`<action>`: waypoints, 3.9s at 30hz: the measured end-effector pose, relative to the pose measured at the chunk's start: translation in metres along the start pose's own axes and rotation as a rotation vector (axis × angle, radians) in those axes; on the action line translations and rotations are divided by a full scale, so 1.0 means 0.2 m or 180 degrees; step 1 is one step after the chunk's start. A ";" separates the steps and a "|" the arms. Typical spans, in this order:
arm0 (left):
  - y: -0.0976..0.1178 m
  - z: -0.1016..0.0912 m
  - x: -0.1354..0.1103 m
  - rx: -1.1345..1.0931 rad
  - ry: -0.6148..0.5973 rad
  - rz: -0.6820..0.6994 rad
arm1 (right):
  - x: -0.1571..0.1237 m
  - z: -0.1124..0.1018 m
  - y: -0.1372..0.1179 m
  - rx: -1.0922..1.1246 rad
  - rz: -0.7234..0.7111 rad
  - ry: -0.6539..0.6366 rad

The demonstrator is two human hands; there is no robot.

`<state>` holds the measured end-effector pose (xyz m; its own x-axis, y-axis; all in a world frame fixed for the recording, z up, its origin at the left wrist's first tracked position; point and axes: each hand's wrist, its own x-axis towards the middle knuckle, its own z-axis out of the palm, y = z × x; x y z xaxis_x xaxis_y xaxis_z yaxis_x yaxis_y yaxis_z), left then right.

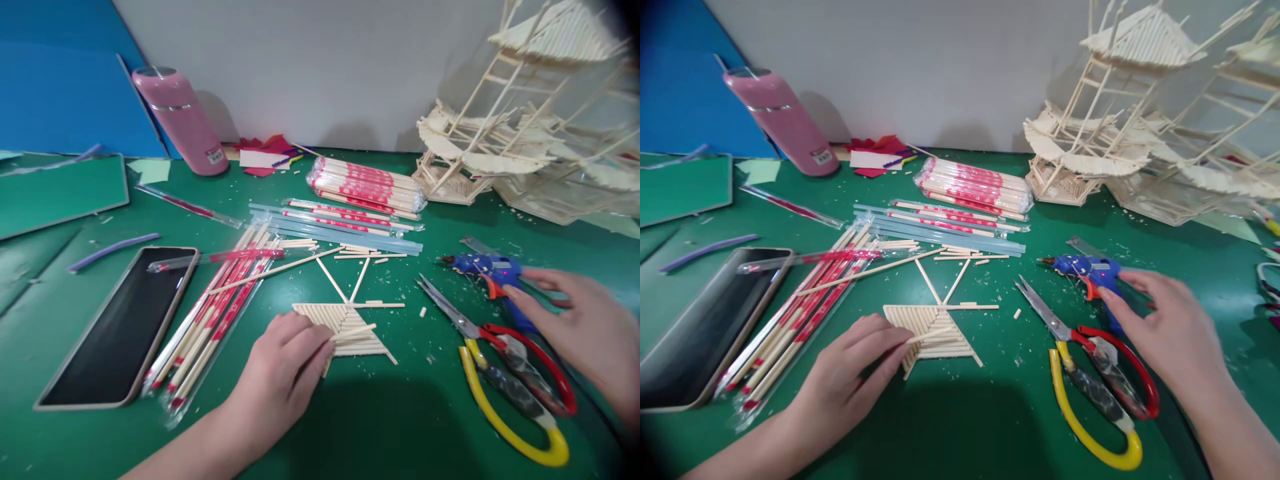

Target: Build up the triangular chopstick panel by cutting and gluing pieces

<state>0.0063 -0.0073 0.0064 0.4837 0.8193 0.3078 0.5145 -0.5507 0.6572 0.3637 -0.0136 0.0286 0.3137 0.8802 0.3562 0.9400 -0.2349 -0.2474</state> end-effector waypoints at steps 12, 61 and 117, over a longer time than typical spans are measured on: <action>0.04 0.00 -0.01 0.0356 -0.0431 0.0365 | -0.30 0.01 -0.74 0.1448 -0.2352 -0.1108; 0.03 -0.03 0.03 -0.0094 0.0123 -0.0380 | -0.25 0.02 -0.65 0.1728 -0.1934 -0.1520; 0.00 0.00 0.03 0.0127 -0.0278 -0.0242 | -0.34 0.09 -0.69 0.1056 -0.2614 -0.1245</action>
<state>0.0094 -0.0018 0.0077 0.5013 0.8428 0.1958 0.5790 -0.4949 0.6480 0.2106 -0.0339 0.0214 -0.5474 0.8071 0.2213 0.7418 0.5903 -0.3183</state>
